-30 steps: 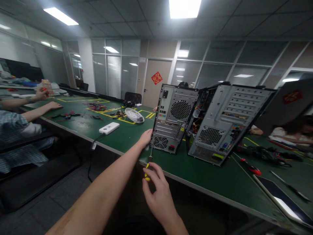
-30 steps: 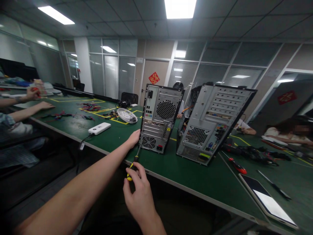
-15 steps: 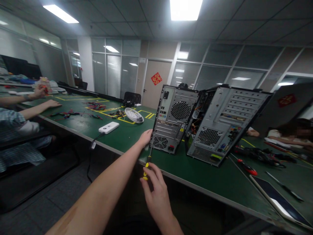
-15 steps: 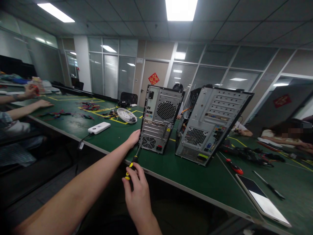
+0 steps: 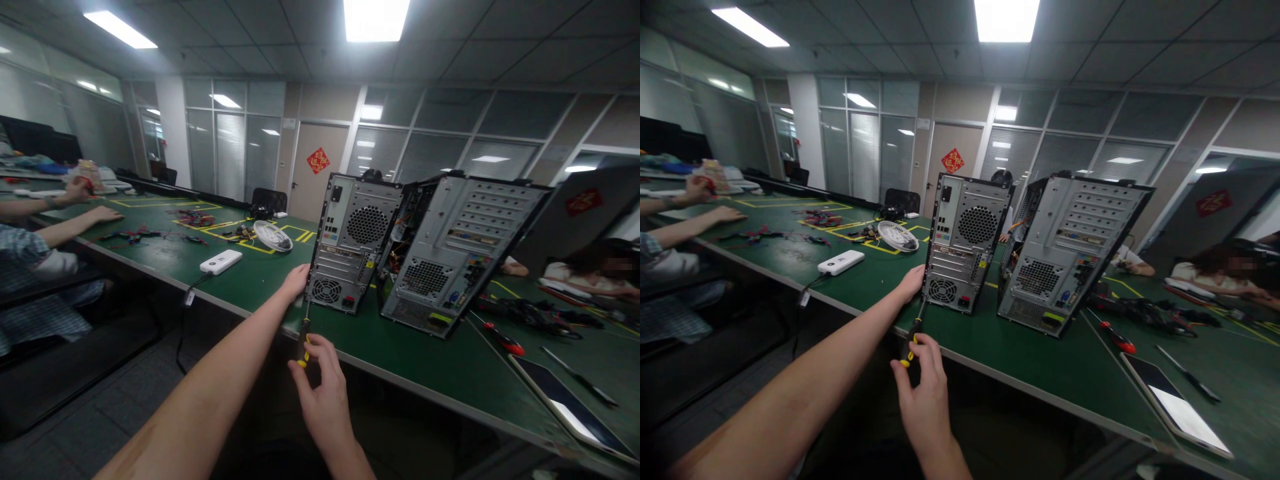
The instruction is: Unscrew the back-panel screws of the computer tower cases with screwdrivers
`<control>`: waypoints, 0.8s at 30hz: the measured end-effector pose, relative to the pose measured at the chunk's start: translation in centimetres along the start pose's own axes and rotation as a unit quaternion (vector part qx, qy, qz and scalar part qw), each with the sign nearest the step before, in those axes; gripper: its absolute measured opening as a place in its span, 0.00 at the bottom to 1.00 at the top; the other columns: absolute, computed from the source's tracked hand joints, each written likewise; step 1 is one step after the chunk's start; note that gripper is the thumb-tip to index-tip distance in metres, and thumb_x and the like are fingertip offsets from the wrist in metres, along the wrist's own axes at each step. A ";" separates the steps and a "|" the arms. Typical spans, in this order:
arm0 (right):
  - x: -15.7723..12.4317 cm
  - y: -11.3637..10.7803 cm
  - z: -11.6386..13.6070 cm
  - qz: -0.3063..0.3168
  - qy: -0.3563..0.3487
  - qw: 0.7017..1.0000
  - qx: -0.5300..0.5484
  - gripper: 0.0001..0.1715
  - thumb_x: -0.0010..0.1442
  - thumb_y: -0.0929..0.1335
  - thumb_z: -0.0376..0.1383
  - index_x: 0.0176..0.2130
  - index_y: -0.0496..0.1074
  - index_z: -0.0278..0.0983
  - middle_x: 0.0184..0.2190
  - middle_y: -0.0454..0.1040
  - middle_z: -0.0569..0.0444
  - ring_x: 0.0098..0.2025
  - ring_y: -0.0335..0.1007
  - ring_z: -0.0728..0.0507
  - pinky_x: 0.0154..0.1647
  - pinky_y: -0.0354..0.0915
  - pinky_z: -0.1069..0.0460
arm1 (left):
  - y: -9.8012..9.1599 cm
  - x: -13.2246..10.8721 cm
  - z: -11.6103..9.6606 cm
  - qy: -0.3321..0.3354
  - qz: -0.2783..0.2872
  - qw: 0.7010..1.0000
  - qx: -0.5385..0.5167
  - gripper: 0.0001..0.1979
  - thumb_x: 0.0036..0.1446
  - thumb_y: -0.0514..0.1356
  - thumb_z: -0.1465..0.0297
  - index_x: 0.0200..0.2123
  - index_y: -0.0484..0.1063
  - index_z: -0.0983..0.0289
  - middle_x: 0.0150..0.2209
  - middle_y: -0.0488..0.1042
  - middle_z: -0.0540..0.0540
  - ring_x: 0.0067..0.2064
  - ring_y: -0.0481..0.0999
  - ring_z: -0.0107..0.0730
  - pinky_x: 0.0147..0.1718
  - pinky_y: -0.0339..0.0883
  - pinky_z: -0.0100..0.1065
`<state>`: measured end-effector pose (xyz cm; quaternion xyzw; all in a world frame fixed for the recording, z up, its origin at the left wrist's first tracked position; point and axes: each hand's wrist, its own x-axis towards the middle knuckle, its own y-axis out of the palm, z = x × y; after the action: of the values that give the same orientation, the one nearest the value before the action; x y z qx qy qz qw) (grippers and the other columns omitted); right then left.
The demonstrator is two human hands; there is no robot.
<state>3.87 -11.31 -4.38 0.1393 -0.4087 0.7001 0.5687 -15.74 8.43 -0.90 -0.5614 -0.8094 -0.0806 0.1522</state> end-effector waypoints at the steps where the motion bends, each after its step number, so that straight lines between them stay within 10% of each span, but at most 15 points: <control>1: 0.0 0.0 0.0 -0.003 0.000 1.000 0.002 0.10 0.68 0.71 0.36 0.50 0.75 0.41 0.55 0.76 0.45 0.58 0.75 0.38 0.58 0.72 0.45 | 0.0 0.0 0.0 0.001 0.000 1.000 0.001 0.21 0.65 0.54 0.58 0.45 0.82 0.64 0.48 0.83 0.59 0.51 0.78 0.45 0.53 0.68 0.41; 24: -0.4 0.2 0.7 -0.022 -0.005 1.000 -0.020 0.19 0.69 0.67 0.35 0.58 0.78 0.43 0.59 0.74 0.44 0.60 0.75 0.38 0.60 0.73 0.45 | -0.2 0.5 0.7 -0.003 0.001 1.000 0.017 0.22 0.65 0.54 0.57 0.46 0.82 0.63 0.48 0.83 0.59 0.48 0.78 0.43 0.51 0.68 0.39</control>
<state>3.62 -12.11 -4.24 0.1404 -0.4220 0.6783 0.5849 -16.15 9.04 -1.38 -0.5596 -0.8108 -0.0652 0.1588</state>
